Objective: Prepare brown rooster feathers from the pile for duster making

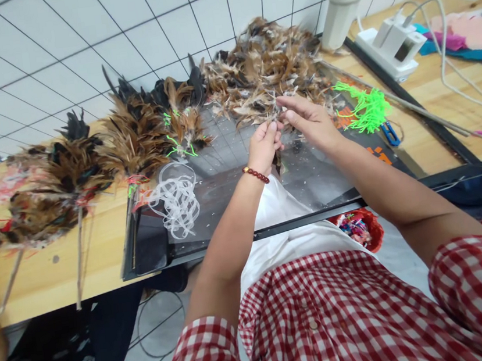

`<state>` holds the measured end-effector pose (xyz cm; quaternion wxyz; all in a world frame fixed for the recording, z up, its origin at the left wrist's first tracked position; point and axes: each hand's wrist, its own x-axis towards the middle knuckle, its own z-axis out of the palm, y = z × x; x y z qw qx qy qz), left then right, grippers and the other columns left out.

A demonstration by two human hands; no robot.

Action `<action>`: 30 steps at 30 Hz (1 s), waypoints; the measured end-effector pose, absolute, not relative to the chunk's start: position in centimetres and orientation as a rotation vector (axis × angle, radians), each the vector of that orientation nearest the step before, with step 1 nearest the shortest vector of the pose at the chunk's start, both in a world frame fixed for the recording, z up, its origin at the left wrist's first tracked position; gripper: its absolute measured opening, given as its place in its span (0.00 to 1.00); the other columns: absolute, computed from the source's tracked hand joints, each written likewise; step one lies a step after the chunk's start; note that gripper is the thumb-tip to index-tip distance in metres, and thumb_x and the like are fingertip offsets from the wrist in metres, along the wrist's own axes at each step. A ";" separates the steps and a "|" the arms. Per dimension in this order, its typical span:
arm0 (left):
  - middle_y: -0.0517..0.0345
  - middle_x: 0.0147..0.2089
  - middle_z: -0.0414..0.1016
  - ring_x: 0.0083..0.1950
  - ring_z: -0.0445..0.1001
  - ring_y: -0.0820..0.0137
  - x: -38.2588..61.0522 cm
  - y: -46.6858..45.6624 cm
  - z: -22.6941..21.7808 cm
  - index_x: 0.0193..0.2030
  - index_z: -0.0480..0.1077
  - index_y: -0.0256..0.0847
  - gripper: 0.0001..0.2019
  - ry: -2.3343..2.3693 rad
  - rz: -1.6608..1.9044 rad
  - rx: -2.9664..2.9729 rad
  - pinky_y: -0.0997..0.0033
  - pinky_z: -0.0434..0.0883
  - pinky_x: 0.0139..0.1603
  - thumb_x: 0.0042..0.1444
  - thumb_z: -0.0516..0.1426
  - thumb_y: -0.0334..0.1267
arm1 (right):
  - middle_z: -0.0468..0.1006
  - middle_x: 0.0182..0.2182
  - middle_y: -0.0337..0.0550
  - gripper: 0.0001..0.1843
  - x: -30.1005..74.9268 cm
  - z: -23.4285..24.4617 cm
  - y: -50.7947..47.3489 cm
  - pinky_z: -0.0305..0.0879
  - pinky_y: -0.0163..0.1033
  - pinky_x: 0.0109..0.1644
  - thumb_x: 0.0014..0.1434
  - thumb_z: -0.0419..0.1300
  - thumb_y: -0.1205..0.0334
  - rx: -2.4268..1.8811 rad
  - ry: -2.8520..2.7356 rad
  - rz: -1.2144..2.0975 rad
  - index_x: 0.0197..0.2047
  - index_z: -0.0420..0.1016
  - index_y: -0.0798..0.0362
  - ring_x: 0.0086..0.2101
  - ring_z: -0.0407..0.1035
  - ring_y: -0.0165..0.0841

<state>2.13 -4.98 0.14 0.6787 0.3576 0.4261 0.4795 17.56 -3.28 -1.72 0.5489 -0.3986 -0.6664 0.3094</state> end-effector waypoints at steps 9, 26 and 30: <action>0.68 0.24 0.61 0.22 0.58 0.81 2.2 -5.1 -0.1 0.36 0.73 0.42 0.13 0.939 1.084 0.848 0.79 0.69 0.31 0.67 0.63 0.48 | 0.83 0.56 0.42 0.26 17.3 -2.3 -3.0 0.64 0.60 0.73 0.59 0.67 0.30 -0.930 -1.607 0.693 0.52 0.87 0.35 0.62 0.74 0.45; 0.68 0.23 0.61 0.21 0.56 0.82 2.3 -4.9 -0.2 0.40 0.74 0.41 0.15 0.953 1.081 0.915 0.81 0.64 0.27 0.70 0.59 0.52 | 0.86 0.46 0.41 0.25 17.4 -2.3 -2.9 0.75 0.53 0.63 0.56 0.71 0.31 -0.931 -1.449 0.745 0.46 0.87 0.42 0.50 0.79 0.41; 0.68 0.23 0.60 0.21 0.56 0.81 2.4 -4.8 -0.3 0.39 0.74 0.42 0.16 0.992 1.101 0.952 0.80 0.64 0.27 0.71 0.57 0.52 | 0.85 0.40 0.40 0.23 17.0 -2.3 -3.1 0.79 0.47 0.53 0.52 0.77 0.38 -0.854 -1.395 0.844 0.42 0.87 0.45 0.43 0.79 0.37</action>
